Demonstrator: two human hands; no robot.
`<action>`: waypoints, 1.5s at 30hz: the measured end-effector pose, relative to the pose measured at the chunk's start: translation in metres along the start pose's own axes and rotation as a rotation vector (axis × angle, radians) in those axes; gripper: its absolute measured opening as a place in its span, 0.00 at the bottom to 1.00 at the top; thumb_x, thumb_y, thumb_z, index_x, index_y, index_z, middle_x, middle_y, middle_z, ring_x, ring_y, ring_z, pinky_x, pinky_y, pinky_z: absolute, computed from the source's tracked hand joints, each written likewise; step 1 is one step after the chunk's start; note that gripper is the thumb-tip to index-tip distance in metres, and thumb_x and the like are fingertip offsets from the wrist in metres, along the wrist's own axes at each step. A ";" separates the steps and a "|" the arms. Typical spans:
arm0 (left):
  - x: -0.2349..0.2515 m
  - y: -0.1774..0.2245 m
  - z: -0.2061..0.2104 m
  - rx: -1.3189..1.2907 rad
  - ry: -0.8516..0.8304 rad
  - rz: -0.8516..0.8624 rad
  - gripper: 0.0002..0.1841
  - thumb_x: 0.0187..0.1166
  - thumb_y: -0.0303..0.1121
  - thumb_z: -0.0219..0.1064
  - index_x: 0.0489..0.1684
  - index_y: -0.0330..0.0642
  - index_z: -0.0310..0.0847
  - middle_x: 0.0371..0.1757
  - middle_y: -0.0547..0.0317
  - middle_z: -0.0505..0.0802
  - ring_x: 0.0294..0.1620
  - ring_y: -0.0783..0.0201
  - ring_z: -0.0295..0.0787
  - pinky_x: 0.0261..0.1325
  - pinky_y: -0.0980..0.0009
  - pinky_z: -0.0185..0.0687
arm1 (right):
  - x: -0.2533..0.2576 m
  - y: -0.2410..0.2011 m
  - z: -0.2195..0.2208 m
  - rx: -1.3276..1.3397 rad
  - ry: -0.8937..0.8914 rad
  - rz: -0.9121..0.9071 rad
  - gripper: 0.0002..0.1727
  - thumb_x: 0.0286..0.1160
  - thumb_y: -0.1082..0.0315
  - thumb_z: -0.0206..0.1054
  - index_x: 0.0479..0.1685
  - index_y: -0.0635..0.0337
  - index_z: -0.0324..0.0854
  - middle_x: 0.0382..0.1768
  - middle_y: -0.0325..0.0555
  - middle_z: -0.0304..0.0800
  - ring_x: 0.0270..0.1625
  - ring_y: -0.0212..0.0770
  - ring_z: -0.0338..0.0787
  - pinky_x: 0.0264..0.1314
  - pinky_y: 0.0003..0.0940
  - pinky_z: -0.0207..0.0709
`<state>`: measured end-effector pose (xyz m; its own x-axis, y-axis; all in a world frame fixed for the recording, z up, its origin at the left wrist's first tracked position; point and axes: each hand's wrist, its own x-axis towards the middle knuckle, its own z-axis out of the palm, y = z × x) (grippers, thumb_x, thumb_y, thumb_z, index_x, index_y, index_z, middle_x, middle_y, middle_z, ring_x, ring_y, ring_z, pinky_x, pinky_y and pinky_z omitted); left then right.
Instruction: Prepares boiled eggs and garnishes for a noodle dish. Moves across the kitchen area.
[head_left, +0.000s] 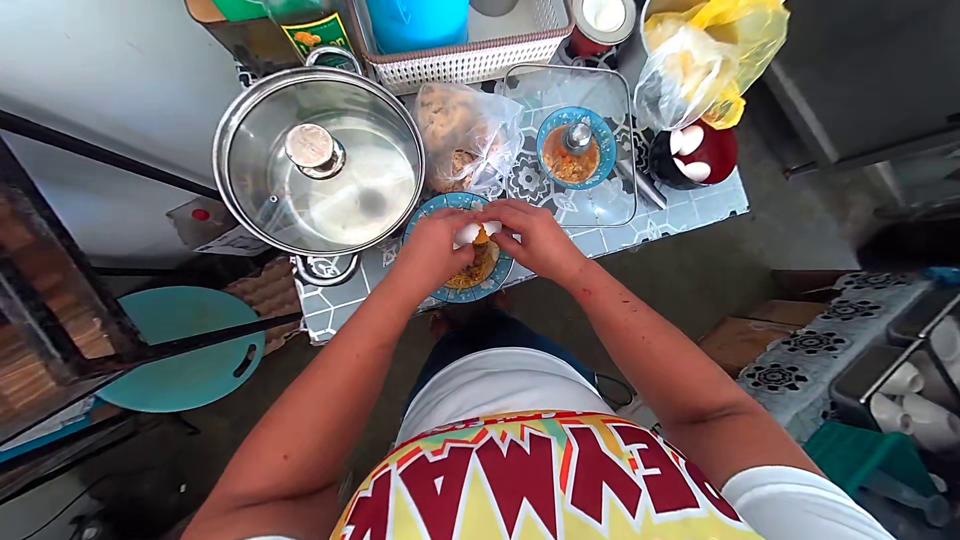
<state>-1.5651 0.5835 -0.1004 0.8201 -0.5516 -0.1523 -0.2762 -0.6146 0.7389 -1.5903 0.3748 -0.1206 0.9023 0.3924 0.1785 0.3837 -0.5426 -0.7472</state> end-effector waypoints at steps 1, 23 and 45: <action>-0.002 -0.001 0.000 0.053 0.015 0.032 0.23 0.72 0.20 0.71 0.69 0.32 0.83 0.68 0.34 0.87 0.69 0.39 0.85 0.72 0.44 0.78 | -0.001 -0.003 -0.001 -0.070 0.000 -0.035 0.16 0.73 0.80 0.68 0.59 0.66 0.88 0.63 0.63 0.89 0.64 0.55 0.91 0.65 0.45 0.86; -0.059 0.011 0.017 -0.178 0.418 0.201 0.22 0.75 0.26 0.72 0.68 0.31 0.81 0.68 0.38 0.86 0.67 0.50 0.88 0.68 0.57 0.86 | -0.041 -0.056 0.014 0.026 0.329 0.233 0.19 0.77 0.71 0.71 0.66 0.64 0.85 0.64 0.51 0.89 0.57 0.40 0.94 0.61 0.38 0.91; -0.195 -0.032 0.016 -1.846 1.413 -0.373 0.14 0.91 0.28 0.50 0.69 0.37 0.73 0.52 0.56 0.88 0.45 0.64 0.90 0.54 0.67 0.88 | 0.035 -0.135 0.147 0.240 -0.301 -0.344 0.28 0.79 0.51 0.72 0.66 0.67 0.83 0.62 0.53 0.78 0.40 0.23 0.81 0.41 0.16 0.79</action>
<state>-1.7241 0.7017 -0.1051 0.6410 0.4933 -0.5880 -0.1813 0.8418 0.5085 -1.6395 0.5705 -0.1076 0.6217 0.7336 0.2745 0.5610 -0.1724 -0.8097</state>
